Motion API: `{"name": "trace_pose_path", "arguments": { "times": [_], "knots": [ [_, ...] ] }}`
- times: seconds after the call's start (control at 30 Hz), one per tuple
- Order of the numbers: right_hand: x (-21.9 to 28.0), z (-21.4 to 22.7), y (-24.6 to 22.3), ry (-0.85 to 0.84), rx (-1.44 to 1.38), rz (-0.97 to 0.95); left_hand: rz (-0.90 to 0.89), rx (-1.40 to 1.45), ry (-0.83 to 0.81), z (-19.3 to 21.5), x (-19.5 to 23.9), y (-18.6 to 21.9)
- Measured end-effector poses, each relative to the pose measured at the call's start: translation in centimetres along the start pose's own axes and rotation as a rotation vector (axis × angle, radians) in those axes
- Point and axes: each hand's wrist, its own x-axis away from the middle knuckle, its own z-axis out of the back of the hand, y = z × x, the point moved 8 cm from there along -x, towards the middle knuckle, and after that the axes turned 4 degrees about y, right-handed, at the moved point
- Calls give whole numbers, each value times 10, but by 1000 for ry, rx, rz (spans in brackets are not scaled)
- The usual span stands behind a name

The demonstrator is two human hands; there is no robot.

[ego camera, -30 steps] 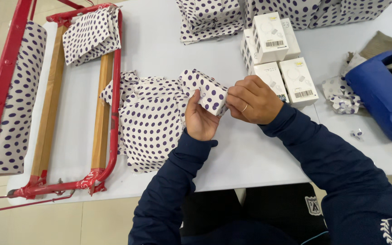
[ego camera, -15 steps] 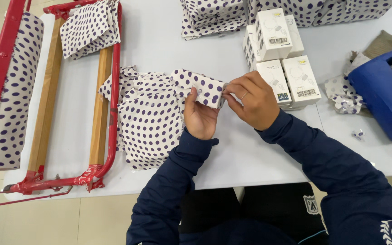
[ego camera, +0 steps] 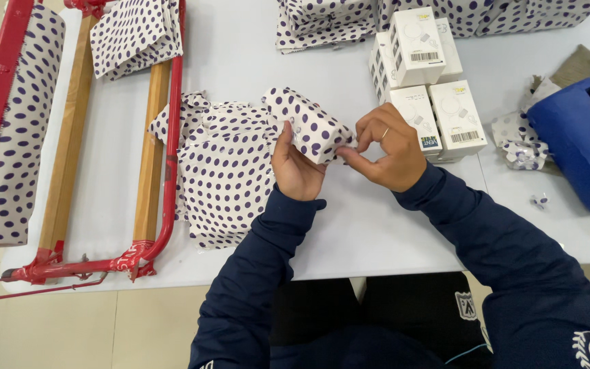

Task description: The person wraps small boxes with polka-dot paper by folding the paper around them and securing it with tape from a dispenser. They remove the paper from a green box before wrapping it again.

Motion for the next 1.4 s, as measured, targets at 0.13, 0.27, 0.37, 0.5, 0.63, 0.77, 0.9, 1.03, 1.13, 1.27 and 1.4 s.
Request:
{"name": "trace_pose_path", "arguments": {
  "times": [0.13, 0.27, 0.37, 0.5, 0.63, 0.77, 0.9, 1.03, 1.13, 1.27, 1.4],
  "knots": [
    [-5, 4, -3, 10, 37, -75, -163, -87, -14, 21, -11, -1],
    [-11, -2, -21, -93, -20, 63, -365, -302, 51, -3, 14, 19],
    [-8, 6, -8, -76, -74, -88, -367, -266, 6, 15, -1, 7],
    [22, 31, 53, 137, -354, -530, -42, 12, -243, 80, -63, -46],
    [6, 56, 38, 246, -347, -581, 100, 316, -472, 18, -13, -17],
    [-2, 97, 52, 268, -133, -618, 157, 270, -180, 41, -14, -26],
    [-41, 131, 27, 182, 50, -253, 194, 223, -190, 43, 28, -26],
    [-89, 103, -63, 268, 243, 223, 232, 192, -220, 41, 97, -1],
    [-78, 37, -86, 320, 500, 464, 244, 168, -359, 40, 144, 26],
    [-26, -119, -94, -96, 113, 539, 211, 228, -523, 22, 190, 69],
    [68, -235, -97, -603, 216, 536, 95, 164, -544, 65, 200, 96]
  ]
}}
